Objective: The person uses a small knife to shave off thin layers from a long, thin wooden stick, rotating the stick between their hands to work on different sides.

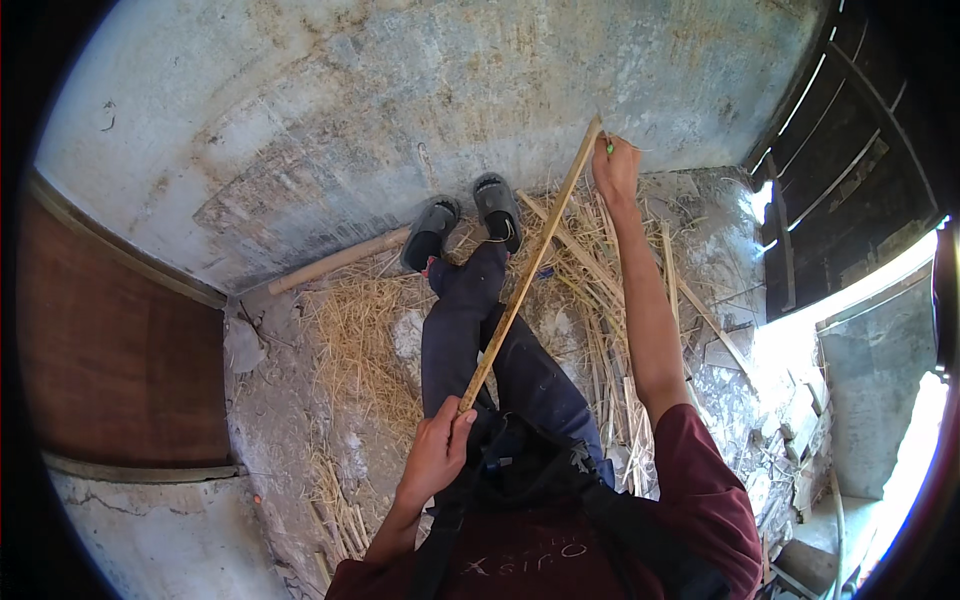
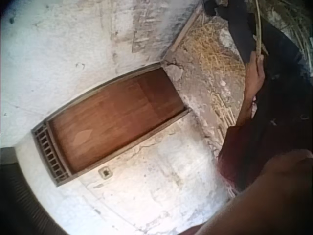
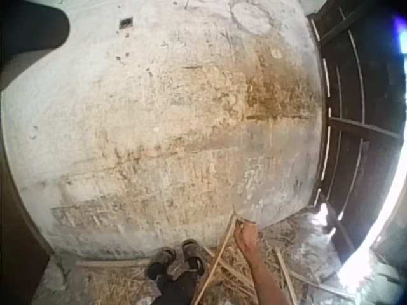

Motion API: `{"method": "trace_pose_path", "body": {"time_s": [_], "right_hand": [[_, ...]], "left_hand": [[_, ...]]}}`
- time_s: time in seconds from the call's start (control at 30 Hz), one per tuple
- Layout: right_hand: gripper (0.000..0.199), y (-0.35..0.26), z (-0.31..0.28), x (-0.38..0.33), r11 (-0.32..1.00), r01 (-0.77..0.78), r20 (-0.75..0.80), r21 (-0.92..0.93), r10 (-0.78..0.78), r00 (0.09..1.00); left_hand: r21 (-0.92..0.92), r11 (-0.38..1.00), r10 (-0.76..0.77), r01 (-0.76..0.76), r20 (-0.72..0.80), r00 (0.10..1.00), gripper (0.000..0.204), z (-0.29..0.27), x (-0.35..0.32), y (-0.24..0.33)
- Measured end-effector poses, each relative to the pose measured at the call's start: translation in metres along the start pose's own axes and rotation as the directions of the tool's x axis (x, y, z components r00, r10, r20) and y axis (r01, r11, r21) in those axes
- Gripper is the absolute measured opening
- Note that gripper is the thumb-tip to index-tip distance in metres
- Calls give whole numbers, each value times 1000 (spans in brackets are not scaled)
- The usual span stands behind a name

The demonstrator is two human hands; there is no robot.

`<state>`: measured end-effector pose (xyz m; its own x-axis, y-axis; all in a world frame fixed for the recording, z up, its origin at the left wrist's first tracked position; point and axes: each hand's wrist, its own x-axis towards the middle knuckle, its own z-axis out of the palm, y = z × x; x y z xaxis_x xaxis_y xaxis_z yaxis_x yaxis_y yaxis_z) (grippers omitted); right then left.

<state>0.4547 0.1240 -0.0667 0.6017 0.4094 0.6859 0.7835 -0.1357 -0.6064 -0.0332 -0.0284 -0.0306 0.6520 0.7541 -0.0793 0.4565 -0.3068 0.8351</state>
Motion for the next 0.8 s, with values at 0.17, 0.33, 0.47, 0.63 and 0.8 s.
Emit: {"method": "trace_pose_path", "body": {"time_s": [0.17,0.33,0.47,0.63,0.8], "right_hand": [[34,105,46,-38,920,-359,177,-159,384,906],[19,229,40,-154,850,123,837,-512,526,-150],[32,269,-28,-202,594,-173,614,-785,784,-95],[43,179,-48,-199,568,-669,639,-480,749,176],[31,74,-79,-153,653,-735,705,183,434,561]], "left_hand": [[-8,998,-62,63,58,996,24,-10,-13,-15],[-195,962,-197,193,-2,980,25,-17,-10,-53],[-159,982,-98,97,2,995,30,-19,12,-59],[-559,760,-237,331,236,943,33,-28,22,-60],[-620,674,-164,402,406,899,39,-26,46,-28]]}}
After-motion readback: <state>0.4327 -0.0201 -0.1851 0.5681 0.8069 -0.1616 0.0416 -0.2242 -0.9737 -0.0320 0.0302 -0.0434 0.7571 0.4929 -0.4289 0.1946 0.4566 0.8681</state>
